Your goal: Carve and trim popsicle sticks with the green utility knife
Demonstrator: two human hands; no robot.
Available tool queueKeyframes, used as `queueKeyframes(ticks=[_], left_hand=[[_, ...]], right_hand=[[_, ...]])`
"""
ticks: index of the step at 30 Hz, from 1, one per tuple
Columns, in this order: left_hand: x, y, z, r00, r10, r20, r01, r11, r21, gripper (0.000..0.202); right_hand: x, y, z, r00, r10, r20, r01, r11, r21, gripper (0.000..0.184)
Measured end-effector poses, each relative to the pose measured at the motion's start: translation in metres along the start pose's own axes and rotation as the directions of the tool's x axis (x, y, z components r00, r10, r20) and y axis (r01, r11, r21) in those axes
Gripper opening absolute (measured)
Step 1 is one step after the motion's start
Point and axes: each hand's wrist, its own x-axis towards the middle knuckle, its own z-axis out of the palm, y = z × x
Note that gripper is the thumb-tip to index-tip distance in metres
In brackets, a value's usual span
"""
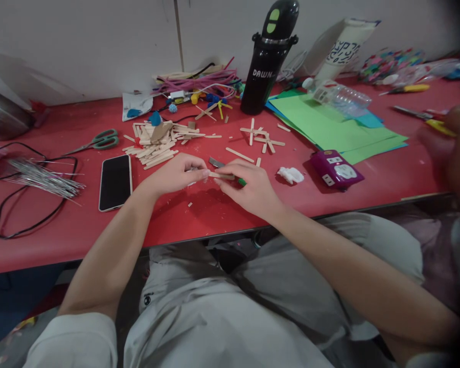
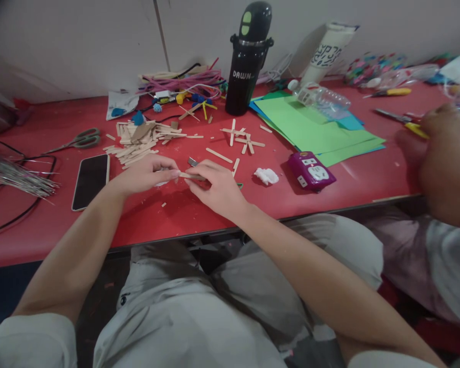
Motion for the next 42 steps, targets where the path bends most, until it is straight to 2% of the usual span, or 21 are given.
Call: queueKeyframes(ticks=[6,9,13,17,21,23,29,32,35,42], left_hand=[[-0.0005,0.0021,0.0002,0.999,0.031,-0.017,-0.03,0.998,0.055,0.03],[-0.0001,0.002,0.0006,0.999,0.026,-0.022,-0.025,0.997,0.073,0.031],[0.0007,0.0014,0.0017,1.0,0.019,0.005,-0.019,0.998,0.062,0.031],[0.0005,0.0029,0.0038,1.0,-0.002,0.018,0.001,0.998,0.058,0.028],[-0.0003,0.0043,0.0045,0.998,-0.062,0.019,0.062,0.998,0.018,0.024],[-0.0006,0.0045,0.0038,0.996,-0.084,-0.01,0.084,0.996,-0.002,0.023],[-0.0008,0.0043,0.0018,0.997,-0.071,-0.028,0.07,0.997,-0.016,0.024],[-0.0004,0.0042,0.002,0.997,-0.078,-0.015,0.077,0.997,-0.024,0.023],[0.0,0.0035,0.0028,0.997,-0.074,-0.006,0.074,0.997,-0.014,0.022],[0.0013,0.0022,0.0062,0.999,-0.032,0.015,0.032,0.999,0.02,0.024]], right_hand=[[0.0015,-0.0049,-0.0024,0.983,0.171,0.065,-0.174,0.984,0.047,0.011],[0.0014,-0.0043,-0.0024,0.975,0.2,0.094,-0.205,0.978,0.049,0.013],[0.001,-0.0005,-0.0005,0.974,0.189,0.122,-0.194,0.981,0.03,0.013],[0.0001,0.0016,0.0007,0.971,0.149,0.187,-0.13,0.985,-0.11,0.011],[-0.0008,-0.0002,0.0002,0.937,0.175,0.302,-0.086,0.954,-0.286,0.011],[-0.0005,-0.0017,-0.001,0.925,0.209,0.319,-0.109,0.946,-0.304,0.01],[0.0011,-0.0029,-0.004,0.932,0.243,0.27,-0.189,0.959,-0.211,0.015],[0.001,-0.0039,-0.0029,0.943,0.223,0.246,-0.218,0.975,-0.047,0.016],[0.0007,-0.0066,-0.0013,0.932,0.254,0.258,-0.284,0.954,0.09,0.019],[-0.0006,-0.0067,0.0015,0.908,0.302,0.29,-0.354,0.923,0.148,0.033]])
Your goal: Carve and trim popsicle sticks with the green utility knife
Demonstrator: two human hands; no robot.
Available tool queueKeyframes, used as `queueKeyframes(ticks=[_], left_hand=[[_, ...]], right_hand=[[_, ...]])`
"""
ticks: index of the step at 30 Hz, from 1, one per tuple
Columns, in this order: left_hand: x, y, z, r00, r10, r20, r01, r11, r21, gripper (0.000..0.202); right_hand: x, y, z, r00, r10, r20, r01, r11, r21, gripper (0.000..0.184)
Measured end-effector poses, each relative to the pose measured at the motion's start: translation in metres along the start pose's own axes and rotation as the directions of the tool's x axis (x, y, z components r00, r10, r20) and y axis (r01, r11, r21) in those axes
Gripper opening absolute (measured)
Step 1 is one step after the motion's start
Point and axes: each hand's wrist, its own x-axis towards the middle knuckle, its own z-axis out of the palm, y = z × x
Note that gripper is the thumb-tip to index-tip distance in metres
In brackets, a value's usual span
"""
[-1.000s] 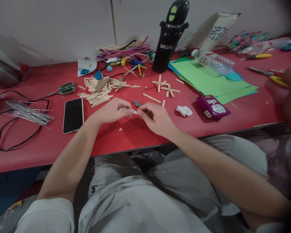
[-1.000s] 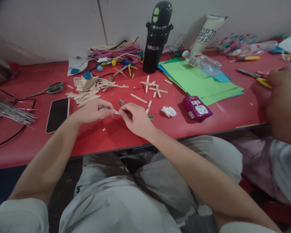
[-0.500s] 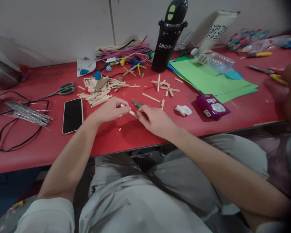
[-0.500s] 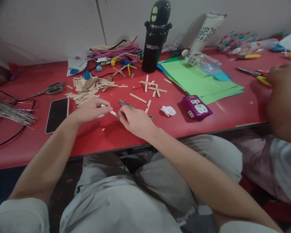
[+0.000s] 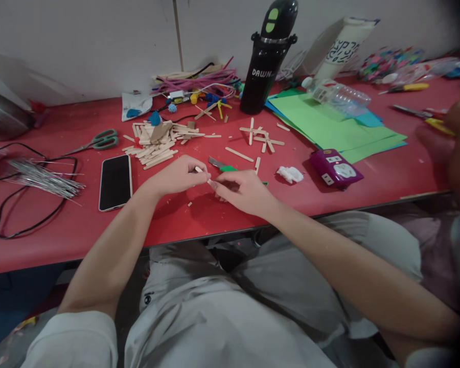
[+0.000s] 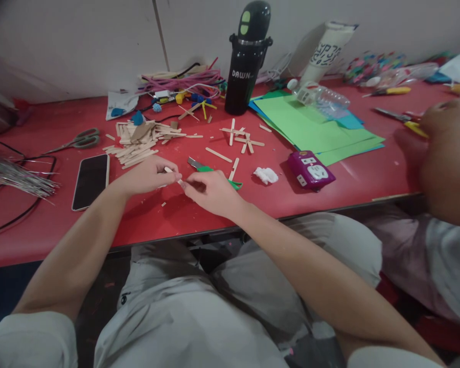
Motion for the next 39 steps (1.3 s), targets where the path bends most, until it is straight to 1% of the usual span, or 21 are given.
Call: queueKeyframes(ticks=[6,10,16,22,27,31,35,37,39], left_hand=[[0.0,0.002,0.0,1.0,-0.009,0.013,0.009,1.0,0.003,0.023],[-0.001,0.002,0.0,1.0,-0.019,0.02,0.019,1.0,-0.005,0.023],[-0.001,0.003,0.0,0.999,-0.037,0.024,0.038,0.998,-0.057,0.024],[0.002,0.001,0.002,0.997,-0.038,0.061,0.043,0.996,-0.082,0.025],[0.003,0.001,0.002,0.996,-0.051,0.071,0.059,0.992,-0.11,0.027],[0.003,0.0,0.001,0.997,-0.065,0.046,0.071,0.988,-0.134,0.028],[0.003,0.0,0.002,1.0,-0.025,0.006,0.026,0.983,-0.18,0.031],[0.004,0.001,0.003,1.0,-0.007,-0.014,0.004,0.98,-0.197,0.032],[0.005,0.002,0.005,0.999,-0.007,-0.039,0.0,0.982,-0.191,0.034]], right_hand=[[0.001,-0.001,-0.001,1.0,0.004,0.022,-0.004,1.0,0.016,0.035],[0.001,-0.002,-0.001,0.999,0.004,0.054,-0.008,0.998,0.069,0.036],[0.0,-0.004,-0.001,0.992,0.051,0.111,-0.069,0.984,0.163,0.036],[-0.001,-0.006,0.002,0.992,0.06,0.107,-0.076,0.986,0.146,0.033],[-0.001,-0.005,0.003,0.996,0.056,0.07,-0.066,0.988,0.137,0.031],[-0.001,-0.003,0.004,0.992,0.096,0.076,-0.112,0.964,0.241,0.023],[-0.001,-0.005,0.006,0.986,0.118,0.117,-0.155,0.907,0.392,0.01],[-0.001,-0.006,0.007,0.984,0.11,0.14,-0.16,0.892,0.422,0.01],[-0.001,-0.005,0.008,0.982,0.114,0.153,-0.168,0.897,0.41,0.012]])
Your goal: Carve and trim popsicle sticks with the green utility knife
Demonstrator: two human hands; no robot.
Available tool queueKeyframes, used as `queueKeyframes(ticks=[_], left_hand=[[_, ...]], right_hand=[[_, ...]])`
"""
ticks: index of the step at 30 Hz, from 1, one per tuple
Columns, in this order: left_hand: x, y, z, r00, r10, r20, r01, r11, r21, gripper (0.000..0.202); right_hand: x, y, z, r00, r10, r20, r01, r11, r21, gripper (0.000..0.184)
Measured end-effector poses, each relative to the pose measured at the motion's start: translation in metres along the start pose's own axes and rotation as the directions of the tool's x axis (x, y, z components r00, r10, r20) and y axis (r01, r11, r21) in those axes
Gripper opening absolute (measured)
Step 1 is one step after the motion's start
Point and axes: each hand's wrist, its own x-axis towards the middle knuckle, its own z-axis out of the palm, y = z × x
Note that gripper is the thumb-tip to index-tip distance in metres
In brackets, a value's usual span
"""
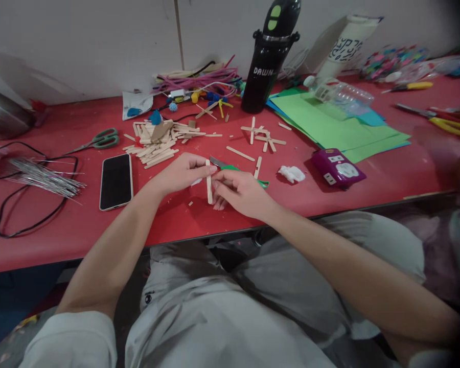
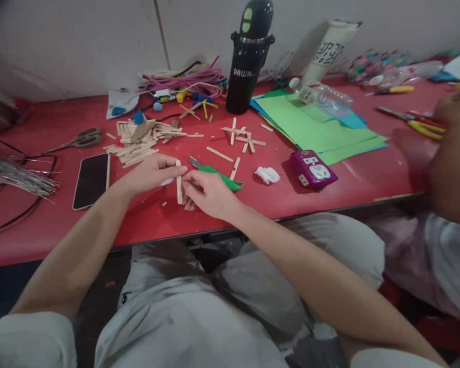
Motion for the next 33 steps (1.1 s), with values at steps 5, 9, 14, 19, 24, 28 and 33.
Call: queueKeyframes(ticks=[5,9,14,19,24,28,33], left_hand=[[0.002,-0.002,0.002,0.999,-0.041,0.006,0.041,0.998,0.052,0.032],[0.002,-0.004,0.003,0.997,-0.059,0.044,0.059,0.998,0.007,0.026],[0.003,-0.003,0.005,0.996,-0.052,0.079,0.06,0.994,-0.09,0.032],[0.0,-0.002,0.002,0.999,-0.044,0.031,0.046,0.997,-0.063,0.052],[-0.003,-0.001,0.0,0.971,-0.048,0.235,0.026,0.995,0.095,0.044],[-0.003,0.0,-0.001,0.983,-0.029,0.181,0.016,0.997,0.073,0.039],[-0.005,0.0,-0.006,0.999,0.014,0.044,-0.015,1.0,0.027,0.036]], right_hand=[[-0.001,0.003,-0.001,0.969,-0.226,-0.099,0.191,0.942,-0.276,0.01],[0.0,0.004,0.001,0.944,-0.298,-0.143,0.252,0.93,-0.269,0.009],[0.005,0.006,0.002,0.985,0.005,-0.171,0.033,0.975,0.22,0.032],[0.009,0.004,-0.004,0.969,0.08,-0.236,0.018,0.922,0.387,0.052],[0.01,0.005,-0.01,0.928,0.098,-0.358,0.045,0.927,0.372,0.046],[0.01,0.006,-0.013,0.913,0.07,-0.401,0.071,0.943,0.326,0.037],[0.008,0.002,-0.016,0.915,-0.016,-0.404,0.071,0.99,0.121,0.023]])
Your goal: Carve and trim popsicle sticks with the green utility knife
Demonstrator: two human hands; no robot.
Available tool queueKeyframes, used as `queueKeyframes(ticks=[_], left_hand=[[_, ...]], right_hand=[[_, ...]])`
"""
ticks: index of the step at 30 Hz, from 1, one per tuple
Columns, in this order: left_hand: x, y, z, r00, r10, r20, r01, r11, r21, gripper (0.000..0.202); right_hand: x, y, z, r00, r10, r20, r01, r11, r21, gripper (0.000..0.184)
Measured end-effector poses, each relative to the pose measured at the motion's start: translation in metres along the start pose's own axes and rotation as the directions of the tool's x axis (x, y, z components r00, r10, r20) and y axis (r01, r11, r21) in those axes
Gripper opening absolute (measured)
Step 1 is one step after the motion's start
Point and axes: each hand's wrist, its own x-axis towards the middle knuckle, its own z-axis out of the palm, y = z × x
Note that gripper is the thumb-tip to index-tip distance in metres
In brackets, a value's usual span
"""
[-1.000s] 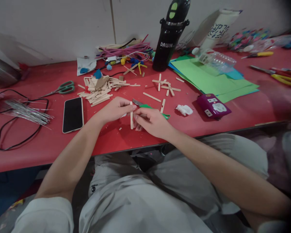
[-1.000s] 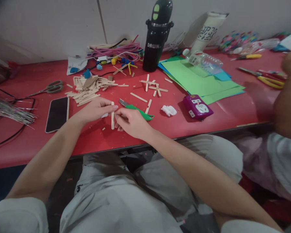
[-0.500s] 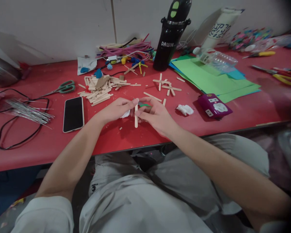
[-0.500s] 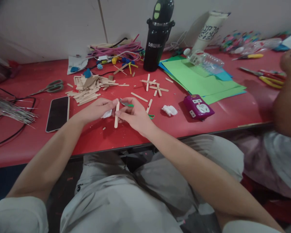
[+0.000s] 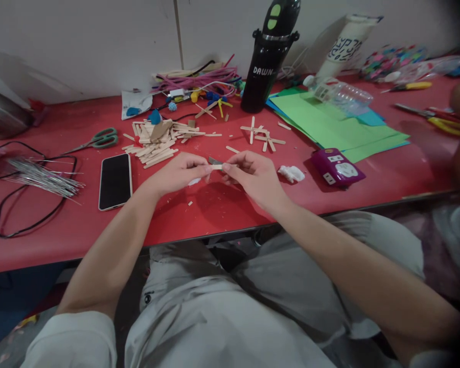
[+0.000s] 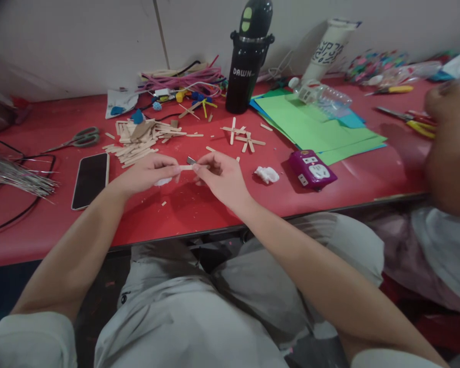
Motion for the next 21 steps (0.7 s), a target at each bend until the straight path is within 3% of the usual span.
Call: queueKeyframes(ticks=[7,12,16,21], left_hand=[[-0.0002,0.001,0.0004,0.993,0.049,-0.108,-0.05,0.999,-0.008,0.038],[-0.001,0.0035,0.0036,0.995,0.005,-0.098,-0.007,1.0,-0.021,0.041],[0.0001,0.0038,0.0047,0.998,-0.028,-0.055,0.027,0.999,-0.024,0.039],[0.0008,0.0039,0.005,0.999,-0.044,-0.006,0.043,0.999,-0.012,0.038]], right_hand=[[-0.0053,-0.005,-0.0007,0.988,-0.133,0.076,0.148,0.954,-0.262,0.024],[-0.0088,-0.0094,-0.0014,0.947,-0.244,0.21,0.317,0.824,-0.469,0.022],[-0.0102,-0.0096,-0.0014,0.919,-0.236,0.315,0.376,0.767,-0.521,0.021],[-0.0104,-0.0088,-0.0027,0.894,-0.165,0.417,0.373,0.79,-0.486,0.027]])
